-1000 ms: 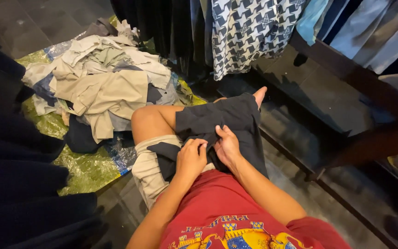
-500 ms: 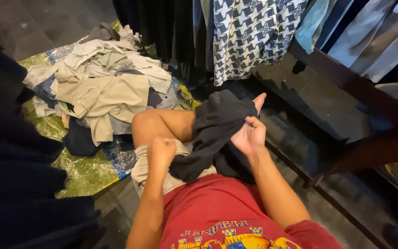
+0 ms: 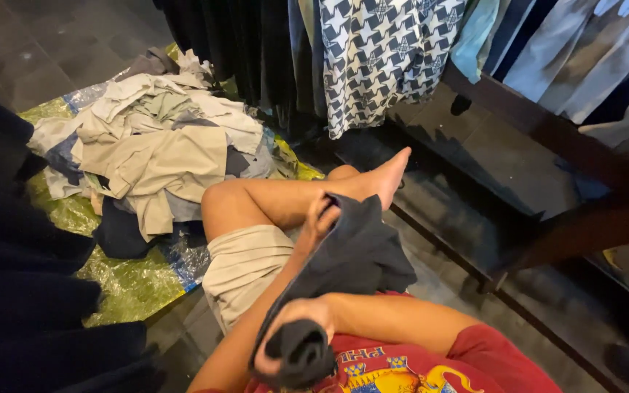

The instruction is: The person sits on the floor and folds a pair of patterned shorts, then hangs them on a rack. They then pick up a pair of dark shorts, fold them, place them on a hanger, and hang them on the rack.

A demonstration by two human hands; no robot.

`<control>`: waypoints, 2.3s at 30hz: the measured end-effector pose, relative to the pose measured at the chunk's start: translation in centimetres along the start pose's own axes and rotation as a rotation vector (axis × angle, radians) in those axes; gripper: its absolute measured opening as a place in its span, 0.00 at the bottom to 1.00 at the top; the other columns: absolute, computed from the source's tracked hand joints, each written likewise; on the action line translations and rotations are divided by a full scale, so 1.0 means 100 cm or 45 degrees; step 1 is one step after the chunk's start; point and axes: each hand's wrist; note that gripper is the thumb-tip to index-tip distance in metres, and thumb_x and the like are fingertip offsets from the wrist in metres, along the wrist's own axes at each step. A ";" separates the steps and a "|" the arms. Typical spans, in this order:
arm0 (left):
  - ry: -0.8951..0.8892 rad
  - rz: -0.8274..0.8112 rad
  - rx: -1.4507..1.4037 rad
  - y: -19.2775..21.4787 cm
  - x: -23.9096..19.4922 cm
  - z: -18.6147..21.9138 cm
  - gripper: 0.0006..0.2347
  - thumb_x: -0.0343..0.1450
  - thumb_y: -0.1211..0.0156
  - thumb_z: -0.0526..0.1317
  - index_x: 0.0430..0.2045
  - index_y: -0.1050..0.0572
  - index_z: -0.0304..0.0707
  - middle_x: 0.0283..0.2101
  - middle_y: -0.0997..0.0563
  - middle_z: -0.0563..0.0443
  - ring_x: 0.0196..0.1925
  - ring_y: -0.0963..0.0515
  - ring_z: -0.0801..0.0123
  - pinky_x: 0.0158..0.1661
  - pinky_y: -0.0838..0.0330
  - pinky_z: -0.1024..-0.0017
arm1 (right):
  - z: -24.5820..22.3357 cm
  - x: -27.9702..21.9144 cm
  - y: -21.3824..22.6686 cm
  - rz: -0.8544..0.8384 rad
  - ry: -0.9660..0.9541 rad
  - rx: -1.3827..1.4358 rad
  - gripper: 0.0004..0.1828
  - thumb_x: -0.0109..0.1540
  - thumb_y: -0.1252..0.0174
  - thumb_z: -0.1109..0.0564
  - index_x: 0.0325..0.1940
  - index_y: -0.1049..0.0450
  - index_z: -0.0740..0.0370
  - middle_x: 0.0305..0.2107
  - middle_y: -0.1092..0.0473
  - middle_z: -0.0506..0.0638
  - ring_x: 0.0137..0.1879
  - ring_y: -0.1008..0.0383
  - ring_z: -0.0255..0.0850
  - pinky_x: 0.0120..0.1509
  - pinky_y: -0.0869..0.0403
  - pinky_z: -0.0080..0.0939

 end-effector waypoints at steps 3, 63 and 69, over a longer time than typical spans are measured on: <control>-0.072 -0.098 0.839 0.033 0.032 0.010 0.27 0.77 0.50 0.42 0.74 0.47 0.45 0.78 0.51 0.52 0.76 0.43 0.68 0.73 0.44 0.85 | -0.023 0.013 -0.021 -0.217 0.058 -0.118 0.27 0.54 0.35 0.56 0.56 0.33 0.68 0.33 0.23 0.58 0.37 0.22 0.48 0.46 0.27 0.51; 1.063 -0.810 0.154 0.081 -0.074 0.021 0.07 0.72 0.40 0.54 0.30 0.21 0.62 0.37 0.19 0.70 0.47 0.18 0.72 0.53 0.26 0.67 | -0.099 -0.049 0.106 0.142 -0.951 -2.167 0.22 0.55 0.28 0.45 0.50 0.19 0.52 0.51 0.21 0.51 0.61 0.24 0.57 0.65 0.26 0.58; 0.798 -0.052 0.452 0.097 -0.013 -0.001 0.07 0.76 0.42 0.45 0.27 0.23 0.55 0.29 0.24 0.64 0.34 0.20 0.64 0.39 0.27 0.66 | -0.115 -0.028 0.081 0.401 -0.351 -2.012 0.11 0.65 0.40 0.49 0.48 0.17 0.49 0.41 0.19 0.53 0.53 0.21 0.56 0.54 0.23 0.54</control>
Point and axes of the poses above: each hand's wrist, its own x-axis towards the middle knuckle, its own y-axis out of the back of the hand, z = x × y
